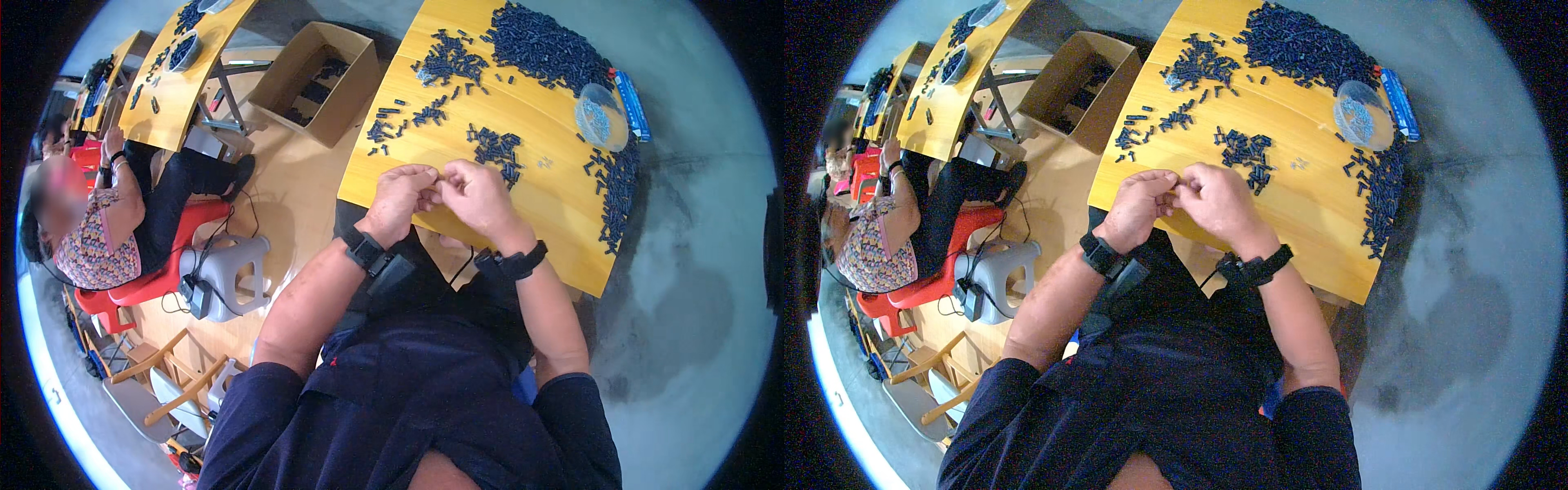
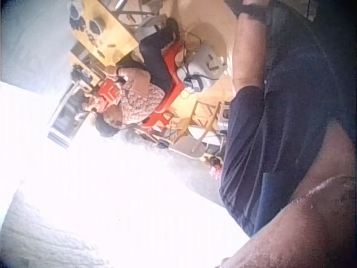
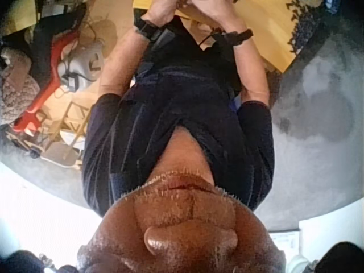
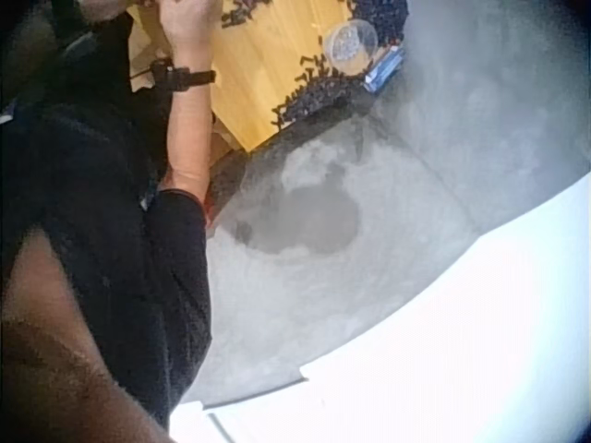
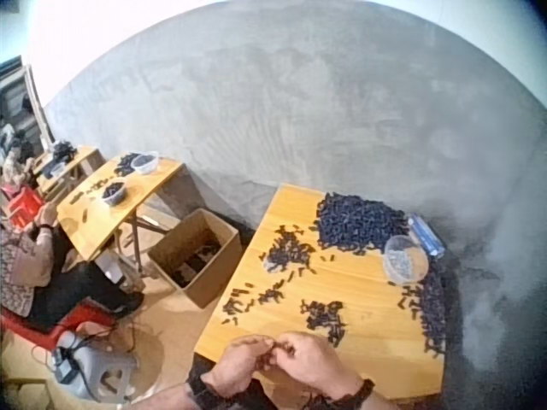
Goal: Assembling small blue and yellow plastic components by hand at a workstation.
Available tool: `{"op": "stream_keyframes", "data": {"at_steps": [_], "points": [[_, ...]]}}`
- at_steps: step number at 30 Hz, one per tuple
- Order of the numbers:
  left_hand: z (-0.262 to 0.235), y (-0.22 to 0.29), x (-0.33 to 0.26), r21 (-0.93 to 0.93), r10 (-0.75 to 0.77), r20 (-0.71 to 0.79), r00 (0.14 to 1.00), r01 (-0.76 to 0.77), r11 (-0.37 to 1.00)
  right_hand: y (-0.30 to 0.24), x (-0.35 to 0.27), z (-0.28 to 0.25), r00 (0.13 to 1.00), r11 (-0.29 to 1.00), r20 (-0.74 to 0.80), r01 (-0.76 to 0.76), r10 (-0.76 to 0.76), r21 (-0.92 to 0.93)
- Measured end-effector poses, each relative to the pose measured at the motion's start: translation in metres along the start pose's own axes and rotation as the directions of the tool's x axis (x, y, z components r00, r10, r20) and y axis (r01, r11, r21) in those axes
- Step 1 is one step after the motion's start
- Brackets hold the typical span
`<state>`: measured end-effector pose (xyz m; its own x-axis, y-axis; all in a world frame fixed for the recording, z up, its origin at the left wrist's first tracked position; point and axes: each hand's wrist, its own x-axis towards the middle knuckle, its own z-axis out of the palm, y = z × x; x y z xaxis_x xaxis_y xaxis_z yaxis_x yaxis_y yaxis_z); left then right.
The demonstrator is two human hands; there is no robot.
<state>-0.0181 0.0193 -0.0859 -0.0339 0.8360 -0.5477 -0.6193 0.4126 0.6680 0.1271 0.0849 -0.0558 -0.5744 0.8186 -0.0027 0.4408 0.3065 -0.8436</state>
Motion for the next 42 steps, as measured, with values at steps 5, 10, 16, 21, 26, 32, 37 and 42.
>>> {"op": "stream_keyframes", "data": {"at_steps": [5,10,16,21,26,32,37,42], "points": [[-0.008,-0.002,0.005,0.333,0.120,-0.136,0.983,-0.069,0.941,0.029,0.034,-0.027,0.968,0.855,-0.142,0.106,-0.205,-0.508],[-0.013,-0.003,0.006,0.414,0.138,-0.097,0.986,-0.086,0.906,0.035,0.050,-0.029,0.985,0.801,-0.075,0.082,-0.156,-0.593],[-0.018,0.001,0.006,0.301,0.119,0.004,0.993,-0.114,0.947,0.044,0.055,-0.023,0.981,0.743,-0.035,0.123,-0.193,-0.657],[-0.017,-0.012,0.006,0.444,0.138,0.025,0.990,-0.135,0.886,0.041,0.057,-0.016,0.994,0.668,0.033,0.097,-0.107,-0.738],[-0.017,-0.024,0.002,0.692,0.329,0.153,0.932,-0.339,0.637,0.028,0.052,0.001,0.984,0.711,0.112,0.179,-0.140,-0.680],[-0.022,-0.023,-0.009,0.578,0.237,0.230,0.944,-0.328,0.747,0.025,0.058,0.024,0.952,0.771,0.220,0.301,-0.211,-0.561],[-0.027,-0.012,-0.009,0.539,0.112,0.182,0.977,-0.195,0.820,0.021,0.068,0.050,0.940,0.809,0.193,0.340,-0.281,-0.479],[-0.019,-0.008,0.000,0.650,0.078,0.176,0.981,-0.176,0.739,0.017,0.041,0.018,0.974,0.902,0.044,0.222,-0.222,-0.371]]}}
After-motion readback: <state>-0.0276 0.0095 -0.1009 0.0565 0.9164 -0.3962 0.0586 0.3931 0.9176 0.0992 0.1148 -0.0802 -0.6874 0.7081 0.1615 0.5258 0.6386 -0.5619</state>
